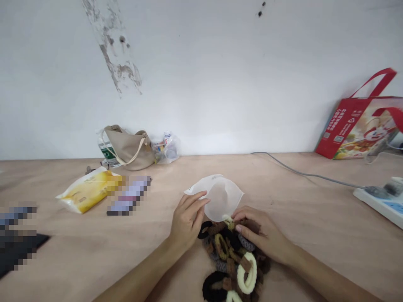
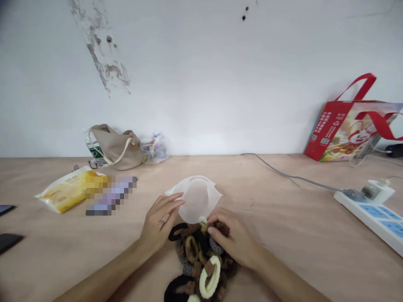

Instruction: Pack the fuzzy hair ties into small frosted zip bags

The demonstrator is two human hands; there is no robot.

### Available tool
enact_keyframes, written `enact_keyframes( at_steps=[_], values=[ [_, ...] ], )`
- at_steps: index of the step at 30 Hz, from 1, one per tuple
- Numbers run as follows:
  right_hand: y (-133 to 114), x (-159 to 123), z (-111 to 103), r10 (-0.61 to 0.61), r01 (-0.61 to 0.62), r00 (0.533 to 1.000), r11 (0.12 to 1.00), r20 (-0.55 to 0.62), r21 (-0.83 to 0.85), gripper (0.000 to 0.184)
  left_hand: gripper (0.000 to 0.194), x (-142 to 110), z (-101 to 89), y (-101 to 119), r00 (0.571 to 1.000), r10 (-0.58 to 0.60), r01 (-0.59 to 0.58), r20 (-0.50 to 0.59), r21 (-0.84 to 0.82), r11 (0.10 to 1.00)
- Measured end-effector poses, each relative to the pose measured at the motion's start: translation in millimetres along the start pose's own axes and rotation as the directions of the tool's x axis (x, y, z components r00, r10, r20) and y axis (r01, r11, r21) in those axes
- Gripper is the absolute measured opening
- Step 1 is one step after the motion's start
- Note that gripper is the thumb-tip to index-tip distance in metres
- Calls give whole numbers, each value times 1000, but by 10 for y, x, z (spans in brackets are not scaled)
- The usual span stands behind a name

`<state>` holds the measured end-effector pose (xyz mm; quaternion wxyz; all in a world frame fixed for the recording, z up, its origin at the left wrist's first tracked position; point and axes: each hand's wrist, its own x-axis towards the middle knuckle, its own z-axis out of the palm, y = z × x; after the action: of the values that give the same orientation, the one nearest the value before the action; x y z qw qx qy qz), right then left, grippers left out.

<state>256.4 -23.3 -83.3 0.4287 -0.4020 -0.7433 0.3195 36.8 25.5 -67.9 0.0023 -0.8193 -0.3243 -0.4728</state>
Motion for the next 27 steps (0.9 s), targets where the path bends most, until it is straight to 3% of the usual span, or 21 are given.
enact_keyframes(
  at_steps=[27],
  values=[
    [17,-1,16,65,-54,995,990,-77,127,20,15,-10,57,2,995,-87,89,-58,28,996]
  ],
)
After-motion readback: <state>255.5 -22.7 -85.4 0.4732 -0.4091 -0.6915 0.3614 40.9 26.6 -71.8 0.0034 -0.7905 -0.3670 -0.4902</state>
